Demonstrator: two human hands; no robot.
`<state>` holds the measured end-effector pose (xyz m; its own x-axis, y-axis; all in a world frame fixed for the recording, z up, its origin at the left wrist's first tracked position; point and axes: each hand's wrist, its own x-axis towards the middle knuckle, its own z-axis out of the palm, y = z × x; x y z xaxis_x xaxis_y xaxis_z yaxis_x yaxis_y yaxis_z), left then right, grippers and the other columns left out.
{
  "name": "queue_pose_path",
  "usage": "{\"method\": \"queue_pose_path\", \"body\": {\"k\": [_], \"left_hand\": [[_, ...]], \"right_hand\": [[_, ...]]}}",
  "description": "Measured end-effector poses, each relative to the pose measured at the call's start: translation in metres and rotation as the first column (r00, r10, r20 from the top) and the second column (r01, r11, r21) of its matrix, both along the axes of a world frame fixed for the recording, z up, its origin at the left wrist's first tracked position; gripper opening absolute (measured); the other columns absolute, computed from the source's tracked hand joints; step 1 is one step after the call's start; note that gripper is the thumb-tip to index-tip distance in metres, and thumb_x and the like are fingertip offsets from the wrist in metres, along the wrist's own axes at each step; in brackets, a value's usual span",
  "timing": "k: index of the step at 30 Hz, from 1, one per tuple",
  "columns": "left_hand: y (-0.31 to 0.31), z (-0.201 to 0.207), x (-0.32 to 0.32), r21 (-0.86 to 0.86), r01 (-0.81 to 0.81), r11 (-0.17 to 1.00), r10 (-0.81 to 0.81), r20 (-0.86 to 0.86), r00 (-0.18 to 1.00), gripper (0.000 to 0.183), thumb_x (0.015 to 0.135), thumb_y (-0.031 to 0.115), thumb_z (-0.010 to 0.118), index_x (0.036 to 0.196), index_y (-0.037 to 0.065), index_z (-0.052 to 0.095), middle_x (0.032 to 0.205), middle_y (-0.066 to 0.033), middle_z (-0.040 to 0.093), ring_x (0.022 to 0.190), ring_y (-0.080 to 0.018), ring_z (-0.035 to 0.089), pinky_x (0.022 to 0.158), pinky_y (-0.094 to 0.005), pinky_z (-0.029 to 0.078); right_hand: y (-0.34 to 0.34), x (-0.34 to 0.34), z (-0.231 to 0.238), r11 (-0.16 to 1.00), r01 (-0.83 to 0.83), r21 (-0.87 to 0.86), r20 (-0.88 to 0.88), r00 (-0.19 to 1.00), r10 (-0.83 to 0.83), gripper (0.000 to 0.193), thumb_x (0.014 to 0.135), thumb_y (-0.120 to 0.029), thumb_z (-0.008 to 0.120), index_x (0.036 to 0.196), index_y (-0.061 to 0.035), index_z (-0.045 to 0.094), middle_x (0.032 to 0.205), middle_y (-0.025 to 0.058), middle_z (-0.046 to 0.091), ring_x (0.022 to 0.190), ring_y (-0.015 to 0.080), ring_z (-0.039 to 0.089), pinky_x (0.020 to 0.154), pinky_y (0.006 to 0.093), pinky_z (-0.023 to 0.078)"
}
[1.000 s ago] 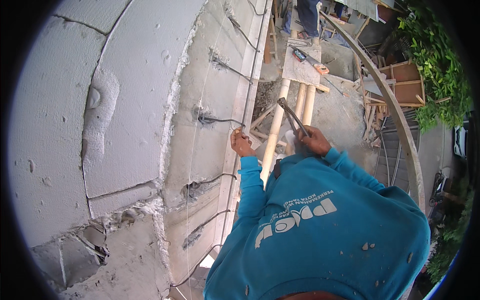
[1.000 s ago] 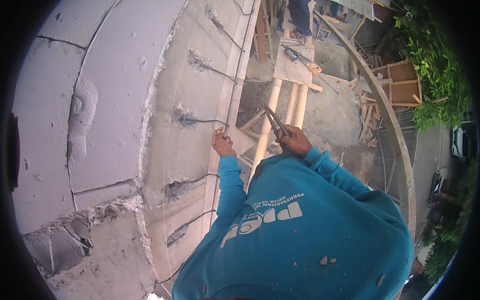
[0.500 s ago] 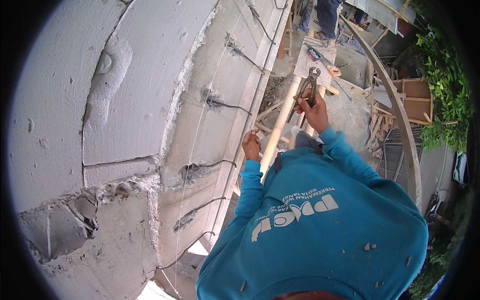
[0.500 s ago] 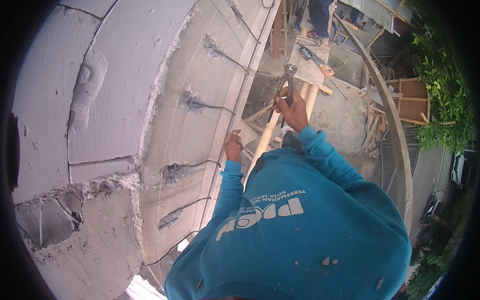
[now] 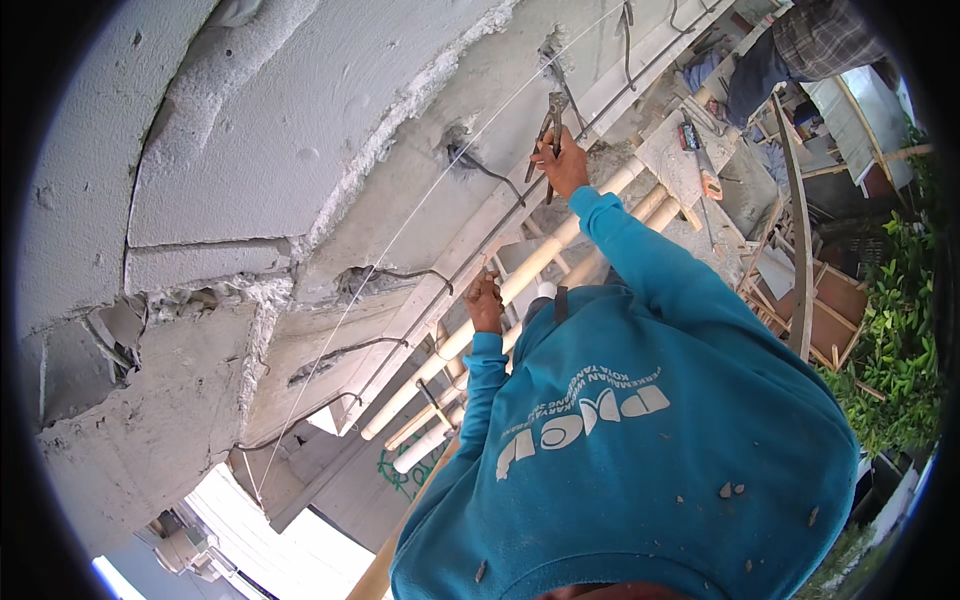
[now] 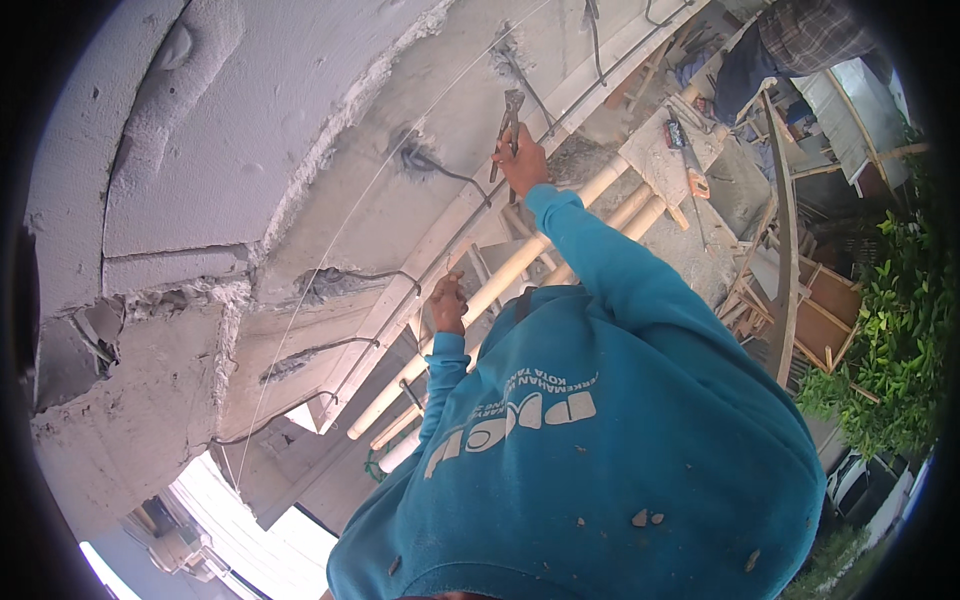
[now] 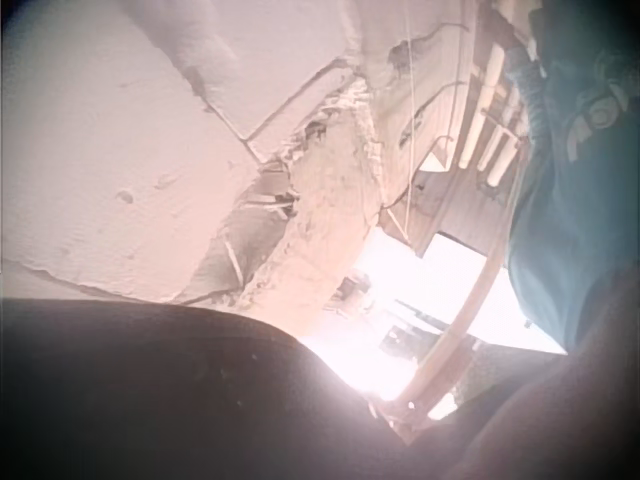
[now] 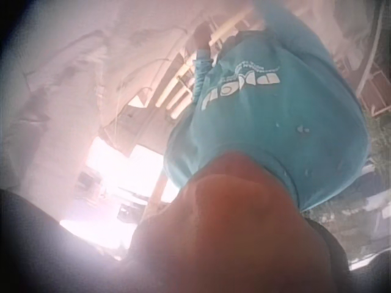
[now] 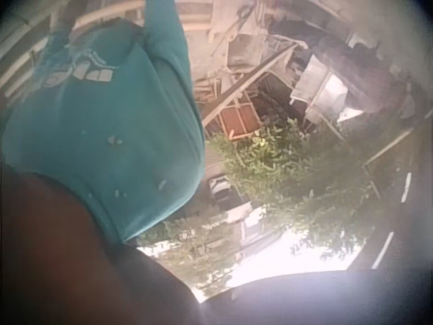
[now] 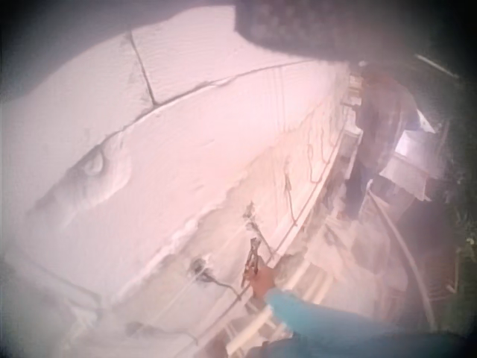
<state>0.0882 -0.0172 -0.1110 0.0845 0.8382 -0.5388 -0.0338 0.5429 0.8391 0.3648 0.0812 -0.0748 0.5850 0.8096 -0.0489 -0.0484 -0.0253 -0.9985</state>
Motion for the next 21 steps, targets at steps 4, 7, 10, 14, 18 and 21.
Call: {"method": "queue_pose_path", "body": {"k": [4, 7, 10, 14, 18, 21], "left_hand": [[-0.016, -0.010, 0.024, -0.049, -0.125, 0.991, 0.125, -0.001, 0.992, 0.020, 0.095, 0.024, 0.056, 0.096, 0.007, 0.068, 0.059, 0.0045, 0.047, 0.046, -0.0032, 0.036, 0.040, -0.0211, 0.027], [-0.023, -0.008, 0.055, -0.050, -0.179, 0.983, 0.181, 0.043, 0.983, 0.020, 0.095, 0.024, 0.056, 0.096, 0.007, 0.068, 0.059, 0.0044, 0.047, 0.047, -0.0032, 0.036, 0.040, -0.0213, 0.027], [-0.024, 0.000, 0.084, -0.072, -0.180, 0.981, 0.182, 0.024, 0.983, 0.020, 0.094, 0.023, 0.058, 0.098, 0.005, 0.067, 0.059, 0.0042, 0.045, 0.048, -0.0042, 0.036, 0.040, -0.0221, 0.028], [-0.020, 0.002, 0.113, 0.013, -0.098, 0.995, 0.099, -0.003, 0.995, 0.024, 0.093, 0.026, 0.059, 0.098, 0.004, 0.069, 0.064, 0.0011, 0.053, 0.053, -0.0060, 0.045, 0.047, -0.0226, 0.038], [-0.006, 0.009, 0.138, 0.099, -0.073, 0.992, 0.077, -0.035, 0.996, 0.025, 0.093, 0.026, 0.061, 0.096, 0.003, 0.070, 0.076, -0.0036, 0.064, 0.068, -0.0087, 0.056, 0.065, -0.0245, 0.047], [0.004, 0.011, 0.149, 0.161, -0.034, 0.986, 0.057, -0.138, 0.989, 0.027, 0.092, 0.027, 0.062, 0.099, 0.002, 0.071, 0.085, -0.0052, 0.066, 0.081, -0.0110, 0.058, 0.077, -0.0268, 0.046]], "right_hand": [[0.004, -0.002, -0.046, 0.984, -0.140, -0.110, 0.066, 0.987, 0.147, 0.012, 0.092, -0.012, 0.057, 0.096, -0.0016, 0.051, 0.085, 0.0146, 0.067, 0.074, 0.0214, 0.071, 0.063, 0.0347, 0.054], [-0.005, -0.001, -0.072, 0.960, -0.215, -0.179, 0.159, 0.957, 0.244, 0.020, 0.093, -0.019, 0.056, 0.093, 0.0001, 0.054, 0.084, 0.0201, 0.066, 0.076, 0.0333, 0.068, 0.068, 0.0421, 0.053], [-0.006, 0.009, -0.073, 0.930, -0.252, -0.267, 0.376, 0.862, 0.341, 0.028, 0.093, -0.026, 0.054, 0.090, 0.0025, 0.056, 0.082, 0.0255, 0.064, 0.085, 0.0459, 0.061, 0.076, 0.0497, 0.049], [0.011, 0.036, -0.058, 0.706, -0.421, -0.569, 0.371, 0.635, 0.678, 0.040, 0.092, -0.035, 0.051, 0.086, 0.0032, 0.060, 0.089, 0.0274, 0.065, 0.088, 0.0441, 0.063, 0.078, 0.0500, 0.050], [0.022, 0.048, -0.040, 0.516, -0.424, -0.744, 0.242, 0.548, 0.801, 0.042, 0.093, -0.037, 0.049, 0.084, 0.0026, 0.062, 0.082, 0.0217, 0.065, 0.079, 0.0362, 0.064, 0.073, 0.0444, 0.052], [0.021, 0.050, -0.056, 0.464, -0.453, -0.761, 0.136, 0.589, 0.797, 0.045, 0.094, -0.037, 0.047, 0.072, -0.0009, 0.063, 0.053, 0.0077, 0.062, 0.046, 0.0213, 0.063, 0.052, 0.0341, 0.055]]}}
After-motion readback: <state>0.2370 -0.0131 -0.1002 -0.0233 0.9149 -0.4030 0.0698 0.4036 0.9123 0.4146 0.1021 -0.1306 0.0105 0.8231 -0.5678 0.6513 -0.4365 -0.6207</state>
